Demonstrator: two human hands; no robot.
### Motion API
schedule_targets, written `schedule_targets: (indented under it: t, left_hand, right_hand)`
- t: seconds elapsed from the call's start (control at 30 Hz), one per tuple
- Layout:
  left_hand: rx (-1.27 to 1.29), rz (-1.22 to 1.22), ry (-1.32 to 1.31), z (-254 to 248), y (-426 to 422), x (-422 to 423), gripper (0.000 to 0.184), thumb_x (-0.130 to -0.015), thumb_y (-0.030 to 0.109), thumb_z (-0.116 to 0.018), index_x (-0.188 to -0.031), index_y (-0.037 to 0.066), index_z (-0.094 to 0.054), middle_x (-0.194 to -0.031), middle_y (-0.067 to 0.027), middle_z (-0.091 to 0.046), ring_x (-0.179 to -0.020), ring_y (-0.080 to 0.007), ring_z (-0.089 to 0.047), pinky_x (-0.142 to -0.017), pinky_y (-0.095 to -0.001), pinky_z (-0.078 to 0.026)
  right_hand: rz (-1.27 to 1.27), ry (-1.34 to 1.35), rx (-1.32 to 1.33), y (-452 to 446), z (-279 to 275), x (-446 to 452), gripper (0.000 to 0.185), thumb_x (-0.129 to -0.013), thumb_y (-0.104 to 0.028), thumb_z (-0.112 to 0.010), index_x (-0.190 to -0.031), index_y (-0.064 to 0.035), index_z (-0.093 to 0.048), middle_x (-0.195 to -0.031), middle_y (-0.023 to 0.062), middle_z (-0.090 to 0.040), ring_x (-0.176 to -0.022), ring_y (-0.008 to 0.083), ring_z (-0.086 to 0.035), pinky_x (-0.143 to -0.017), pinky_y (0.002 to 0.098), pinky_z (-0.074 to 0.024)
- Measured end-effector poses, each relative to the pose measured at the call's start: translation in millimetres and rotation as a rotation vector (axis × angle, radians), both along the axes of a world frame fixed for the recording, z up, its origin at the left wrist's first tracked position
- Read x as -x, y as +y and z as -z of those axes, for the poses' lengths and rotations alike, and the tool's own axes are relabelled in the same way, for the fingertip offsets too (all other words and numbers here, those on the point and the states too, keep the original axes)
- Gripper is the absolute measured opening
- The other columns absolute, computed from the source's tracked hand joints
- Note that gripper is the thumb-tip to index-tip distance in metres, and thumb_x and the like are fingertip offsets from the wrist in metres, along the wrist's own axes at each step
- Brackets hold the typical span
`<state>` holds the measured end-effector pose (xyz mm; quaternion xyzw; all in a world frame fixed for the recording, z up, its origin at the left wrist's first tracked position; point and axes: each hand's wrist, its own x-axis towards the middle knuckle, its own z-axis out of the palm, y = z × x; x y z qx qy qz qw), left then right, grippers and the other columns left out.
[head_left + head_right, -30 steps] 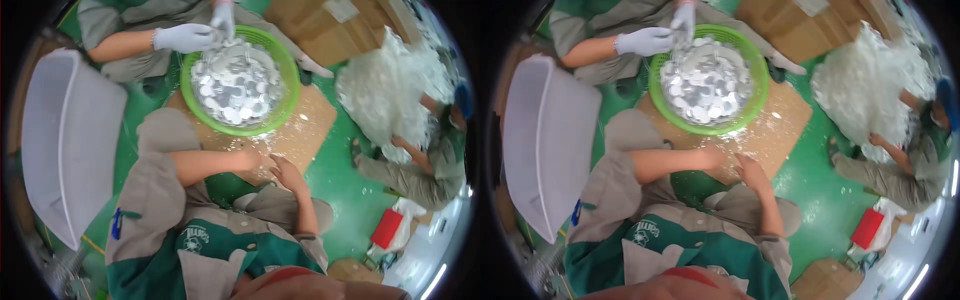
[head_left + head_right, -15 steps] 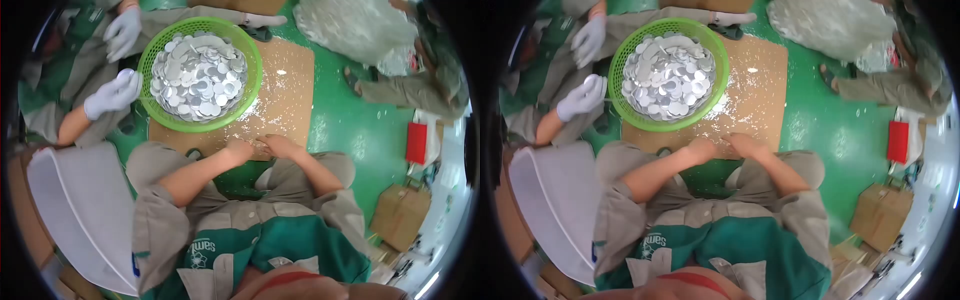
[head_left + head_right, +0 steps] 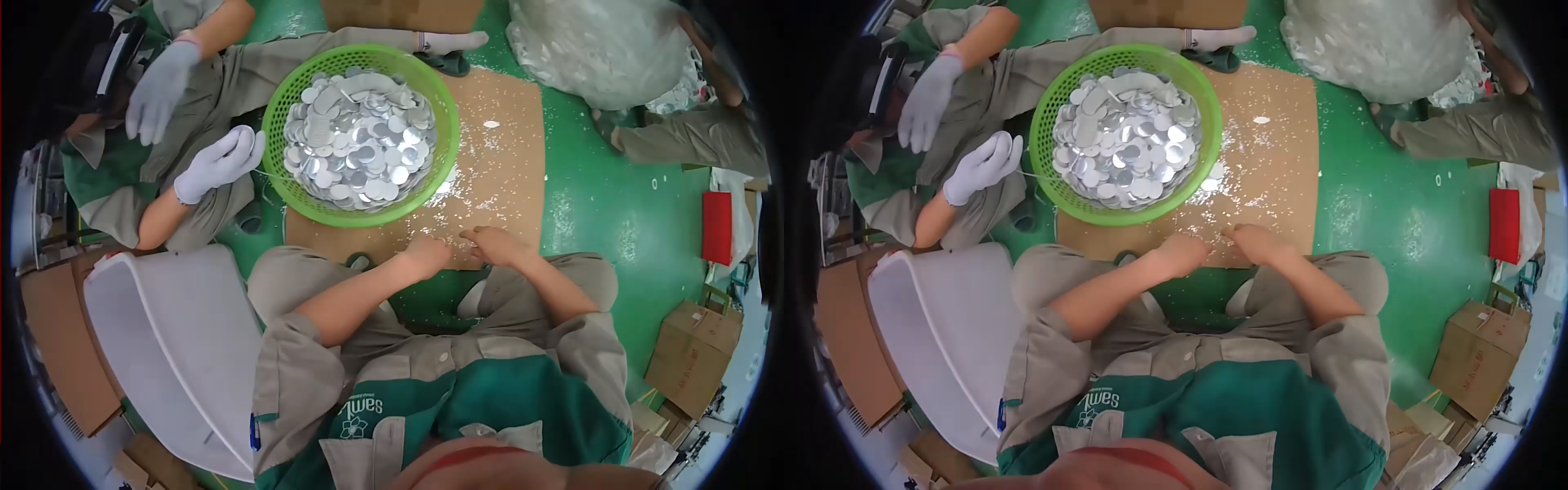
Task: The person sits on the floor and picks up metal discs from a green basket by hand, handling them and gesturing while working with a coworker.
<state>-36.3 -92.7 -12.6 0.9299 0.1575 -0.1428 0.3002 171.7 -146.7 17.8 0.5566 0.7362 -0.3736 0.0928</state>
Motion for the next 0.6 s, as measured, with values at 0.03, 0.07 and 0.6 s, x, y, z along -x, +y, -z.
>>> schedule_targets:
  t: [0.03, 0.07, 0.6]
  left_hand:
    - [0.001, -0.001, 0.010, 0.2, 1.1, 1.6, 0.023, -0.077, 0.014, -0.060, -0.099, 0.007, -0.061, -0.089, -0.0150, -0.063, -0.083, -0.0310, -0.064, -0.069, -0.0412, -0.052]
    - [0.004, 0.004, 0.008, -0.2, 2.3, -2.6, 0.023, -0.077, 0.014, -0.059, -0.099, 0.007, -0.061, -0.090, -0.0151, -0.063, -0.084, -0.0310, -0.063, -0.069, -0.0415, -0.052]
    - [0.034, -0.037, 0.075, 0.6, -1.9, -3.9, 0.020, -0.072, 0.014, -0.061, -0.087, 0.002, -0.066, -0.083, -0.0145, -0.065, -0.080, -0.0285, -0.065, -0.064, -0.0409, -0.051]
  right_hand:
    - [-0.011, 0.011, -0.001, 0.8, 1.0, 5.1, 0.039, -0.084, -0.019, -0.056, -0.121, -0.0079, -0.048, -0.097, 0.0185, -0.058, -0.091, 0.0370, -0.057, -0.078, 0.0450, -0.0463]
    - [-0.016, 0.010, -0.001, 0.7, -1.1, 5.2, 0.039, -0.084, -0.019, -0.056, -0.121, -0.0079, -0.048, -0.097, 0.0185, -0.058, -0.091, 0.0370, -0.057, -0.077, 0.0451, -0.0464]
    - [-0.070, 0.026, -0.024, 7.4, -28.7, 22.3, 0.042, -0.080, -0.015, -0.058, -0.120, -0.0065, -0.048, -0.097, 0.0226, -0.058, -0.090, 0.0393, -0.057, -0.077, 0.0455, -0.0462]
